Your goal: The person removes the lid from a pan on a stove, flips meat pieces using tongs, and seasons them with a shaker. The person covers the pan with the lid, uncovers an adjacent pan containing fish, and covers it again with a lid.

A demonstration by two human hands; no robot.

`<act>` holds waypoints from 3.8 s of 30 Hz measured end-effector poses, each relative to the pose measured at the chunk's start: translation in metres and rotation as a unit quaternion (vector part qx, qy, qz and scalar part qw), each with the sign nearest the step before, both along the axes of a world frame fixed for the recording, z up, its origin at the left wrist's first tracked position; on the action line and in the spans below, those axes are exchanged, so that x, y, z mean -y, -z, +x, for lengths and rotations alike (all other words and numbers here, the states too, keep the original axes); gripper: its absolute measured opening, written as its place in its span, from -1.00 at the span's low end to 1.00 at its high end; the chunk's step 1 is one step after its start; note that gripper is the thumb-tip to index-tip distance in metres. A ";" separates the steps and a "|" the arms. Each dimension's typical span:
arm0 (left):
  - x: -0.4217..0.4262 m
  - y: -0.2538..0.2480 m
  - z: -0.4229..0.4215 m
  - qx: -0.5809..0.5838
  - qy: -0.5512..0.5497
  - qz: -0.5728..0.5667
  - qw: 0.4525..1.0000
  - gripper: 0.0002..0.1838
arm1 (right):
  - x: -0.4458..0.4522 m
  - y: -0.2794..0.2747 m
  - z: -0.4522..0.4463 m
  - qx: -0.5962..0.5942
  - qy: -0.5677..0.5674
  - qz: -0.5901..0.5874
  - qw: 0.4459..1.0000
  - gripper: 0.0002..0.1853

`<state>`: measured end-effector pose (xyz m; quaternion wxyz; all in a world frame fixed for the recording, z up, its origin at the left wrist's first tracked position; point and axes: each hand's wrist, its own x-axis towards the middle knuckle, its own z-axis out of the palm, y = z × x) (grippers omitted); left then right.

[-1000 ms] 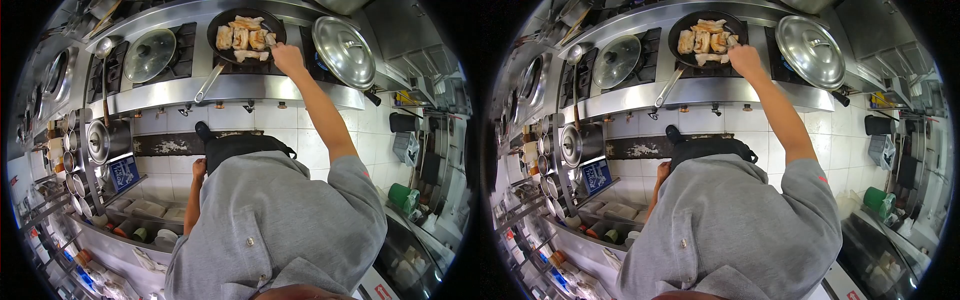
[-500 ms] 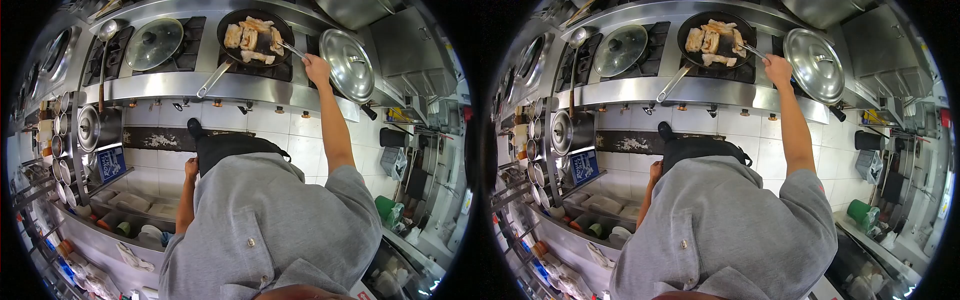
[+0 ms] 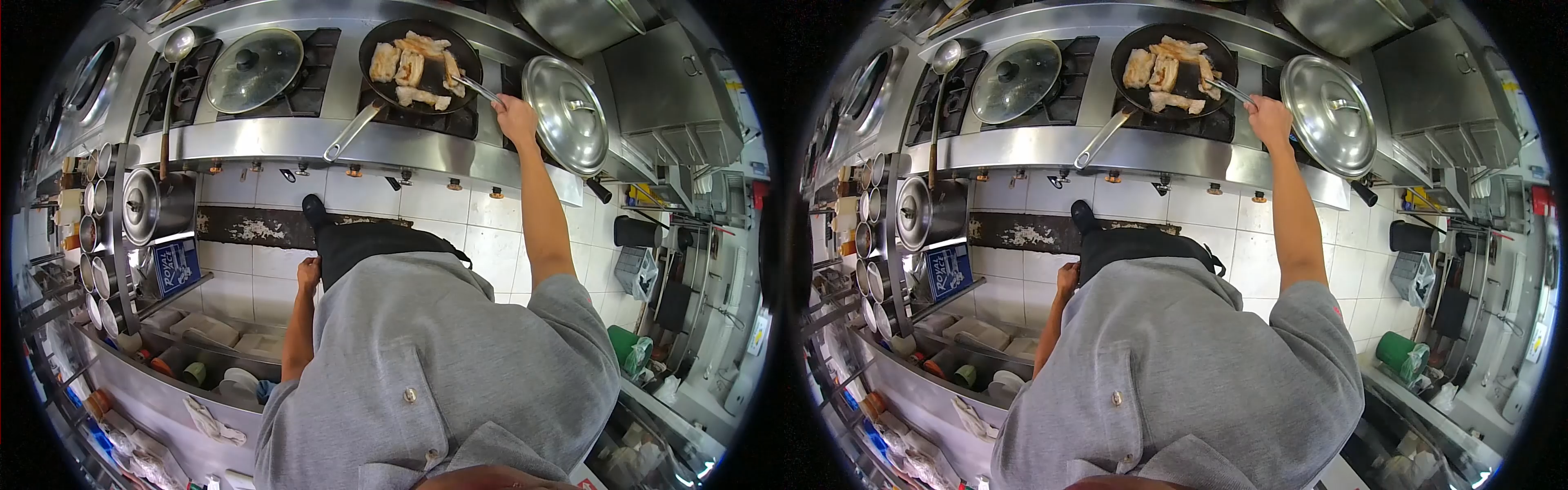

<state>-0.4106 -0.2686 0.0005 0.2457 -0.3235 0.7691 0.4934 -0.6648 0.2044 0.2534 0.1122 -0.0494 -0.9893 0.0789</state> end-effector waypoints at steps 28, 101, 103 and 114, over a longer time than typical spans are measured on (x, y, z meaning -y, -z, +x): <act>0.016 0.025 0.014 -0.124 0.156 -0.049 0.979 -0.67 | 0.047 -0.009 -0.032 0.092 0.055 0.011 0.994 -0.76; 0.022 0.022 0.016 -0.130 0.189 -0.046 0.972 -0.65 | 0.045 -0.022 -0.026 0.076 -0.032 0.140 0.987 -0.87; 0.027 0.029 0.023 -0.117 0.191 -0.046 0.974 -0.65 | 0.045 -0.022 -0.022 0.057 -0.034 0.140 0.988 -0.87; 0.018 0.017 0.027 -0.100 0.153 -0.054 0.982 -0.68 | 0.123 -0.033 0.007 0.068 -0.170 0.106 0.977 -0.90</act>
